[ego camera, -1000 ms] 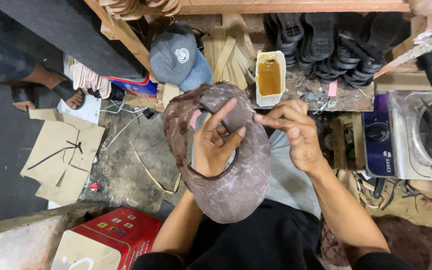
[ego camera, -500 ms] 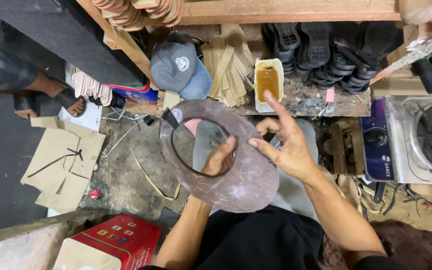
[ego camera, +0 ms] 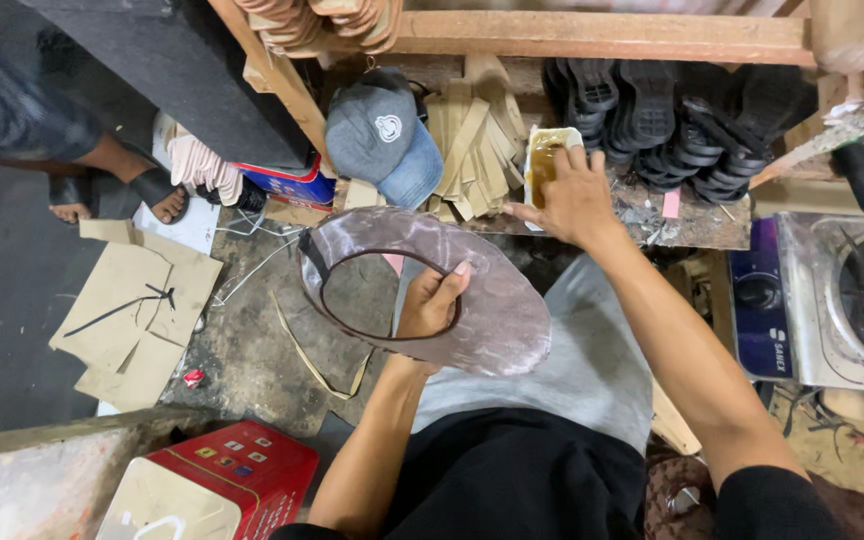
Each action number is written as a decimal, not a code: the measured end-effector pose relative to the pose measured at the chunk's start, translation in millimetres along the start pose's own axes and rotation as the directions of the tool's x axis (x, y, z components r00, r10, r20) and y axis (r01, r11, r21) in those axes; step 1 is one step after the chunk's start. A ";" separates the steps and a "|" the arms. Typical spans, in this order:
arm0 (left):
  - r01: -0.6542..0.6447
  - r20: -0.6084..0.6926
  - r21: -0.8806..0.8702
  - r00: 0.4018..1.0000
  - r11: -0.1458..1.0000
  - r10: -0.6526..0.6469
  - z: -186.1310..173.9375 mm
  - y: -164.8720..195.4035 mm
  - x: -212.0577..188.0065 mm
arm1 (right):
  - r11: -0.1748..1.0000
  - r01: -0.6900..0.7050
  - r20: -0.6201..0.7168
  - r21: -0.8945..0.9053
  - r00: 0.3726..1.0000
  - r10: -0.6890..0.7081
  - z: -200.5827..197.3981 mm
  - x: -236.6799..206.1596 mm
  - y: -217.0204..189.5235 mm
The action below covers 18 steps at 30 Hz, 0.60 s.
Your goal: The person sits on the workshop floor holding a shoe upper with a strap, repeatedly dips their fingers into a container of yellow adhesive and spreads it along the edge of the upper. They rotate the upper to reach different sections and set it on the shelf beside them between passes.
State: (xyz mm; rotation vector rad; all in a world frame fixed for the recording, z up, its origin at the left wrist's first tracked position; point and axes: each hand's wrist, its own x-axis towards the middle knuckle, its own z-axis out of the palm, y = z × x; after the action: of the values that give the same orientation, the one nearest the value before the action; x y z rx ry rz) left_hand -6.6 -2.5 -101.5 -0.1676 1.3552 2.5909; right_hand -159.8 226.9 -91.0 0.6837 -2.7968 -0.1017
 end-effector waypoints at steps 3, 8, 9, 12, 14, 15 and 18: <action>0.083 -0.003 -0.118 0.996 0.990 -0.084 -7.2 0.4 0.8 | 0.993 -0.028 -0.039 0.113 0.999 0.032 -17.1 -3.0 1.0; 0.013 -0.021 -0.057 1.000 0.998 -0.014 -10.4 -0.8 2.9 | 0.936 -0.079 -0.066 0.344 0.992 0.108 -66.1 -41.2 -7.7; 0.025 0.008 -0.133 1.000 0.991 -0.025 -7.5 -1.1 3.5 | 0.861 -0.065 -0.085 0.505 0.989 0.124 -76.2 -47.5 -9.4; -0.061 0.096 -0.056 0.993 0.997 0.066 6.3 -1.8 5.6 | 0.425 0.078 -0.120 0.902 0.990 0.073 -101.6 -64.3 -20.0; -0.016 0.119 -0.070 0.993 0.997 0.024 16.2 -2.1 6.4 | 0.197 0.130 -0.139 0.972 0.990 0.034 -111.7 -67.9 -28.1; 0.005 0.131 -0.078 0.991 0.997 0.005 20.9 -2.9 7.4 | 0.172 0.126 -0.132 0.977 0.991 0.020 -114.9 -68.8 -31.4; 0.018 0.140 -0.051 0.990 0.999 -0.011 31.7 -5.0 8.0 | 0.165 0.146 -0.145 0.975 0.989 -0.018 -118.0 -69.0 -36.7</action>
State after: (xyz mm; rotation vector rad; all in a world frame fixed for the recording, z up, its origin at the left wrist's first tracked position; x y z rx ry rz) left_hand -13.3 27.4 -88.9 -0.0037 1.2348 2.5736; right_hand -53.0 225.6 1.9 0.9975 -2.3237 1.8859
